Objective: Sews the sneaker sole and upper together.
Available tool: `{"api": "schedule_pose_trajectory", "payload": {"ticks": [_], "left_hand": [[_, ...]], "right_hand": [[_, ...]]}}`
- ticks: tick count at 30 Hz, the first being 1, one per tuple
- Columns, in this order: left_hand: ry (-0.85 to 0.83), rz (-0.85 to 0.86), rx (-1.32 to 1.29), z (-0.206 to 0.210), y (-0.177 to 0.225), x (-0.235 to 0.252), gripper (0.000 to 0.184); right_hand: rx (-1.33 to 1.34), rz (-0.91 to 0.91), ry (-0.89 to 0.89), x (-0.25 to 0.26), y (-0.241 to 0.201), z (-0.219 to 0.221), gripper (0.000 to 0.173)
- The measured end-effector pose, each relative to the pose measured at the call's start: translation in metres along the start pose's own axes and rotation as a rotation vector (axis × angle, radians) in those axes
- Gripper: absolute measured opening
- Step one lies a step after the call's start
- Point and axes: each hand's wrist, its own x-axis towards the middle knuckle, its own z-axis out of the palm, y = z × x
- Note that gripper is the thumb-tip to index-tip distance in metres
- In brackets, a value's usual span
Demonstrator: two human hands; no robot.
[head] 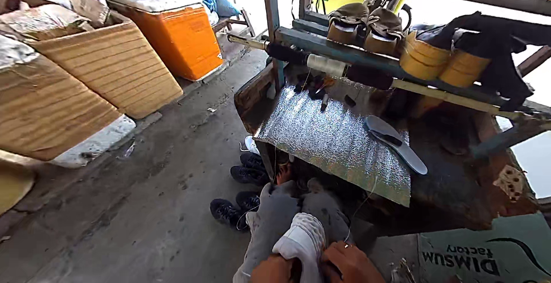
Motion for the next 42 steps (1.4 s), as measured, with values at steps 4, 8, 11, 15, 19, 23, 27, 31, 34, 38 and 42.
{"api": "schedule_pose_trajectory", "payload": {"ticks": [4, 8, 11, 15, 19, 23, 27, 31, 34, 38, 42], "left_hand": [[-0.078, -0.030, 0.136, 0.000, -0.003, -0.004, 0.033], [-0.098, -0.012, 0.091, -0.003, -0.001, 0.003, 0.031], [-0.031, 0.030, -0.004, 0.002, -0.005, 0.001, 0.032], [0.156, 0.138, -0.190, 0.014, -0.018, -0.001, 0.028], [0.425, 0.291, -0.179, 0.029, -0.025, -0.001, 0.023], [0.452, 0.375, 0.007, 0.034, -0.028, -0.005, 0.022], [0.490, 0.377, 0.103, 0.033, -0.026, -0.003, 0.023], [0.486, 0.373, 0.095, 0.034, -0.026, -0.002, 0.023], [0.477, 0.368, 0.098, 0.035, -0.025, -0.001, 0.024], [0.481, 0.348, 0.155, 0.033, -0.024, -0.002, 0.024], [0.487, 0.343, 0.199, 0.031, -0.023, 0.000, 0.021]], "right_hand": [[-0.163, -0.146, 0.022, 0.001, 0.013, 0.003, 0.020], [-0.292, -0.143, 0.097, 0.008, 0.020, -0.001, 0.043], [-0.356, -0.099, 0.163, 0.003, 0.028, -0.006, 0.064], [-0.381, 0.049, 0.198, -0.025, 0.055, -0.022, 0.076], [-0.385, 0.221, 0.179, -0.041, 0.078, -0.028, 0.082], [-0.052, 0.145, 0.067, -0.058, 0.069, -0.015, 0.081], [0.313, 0.002, 0.184, -0.061, 0.062, -0.004, 0.060], [0.207, 0.044, 0.346, -0.042, 0.025, 0.009, 0.018], [-0.039, 0.111, 0.320, -0.026, 0.008, 0.023, 0.017], [-0.170, 0.124, 0.474, -0.023, 0.011, 0.008, 0.019], [0.520, 0.163, 0.316, -0.034, -0.004, -0.003, 0.013]]}}
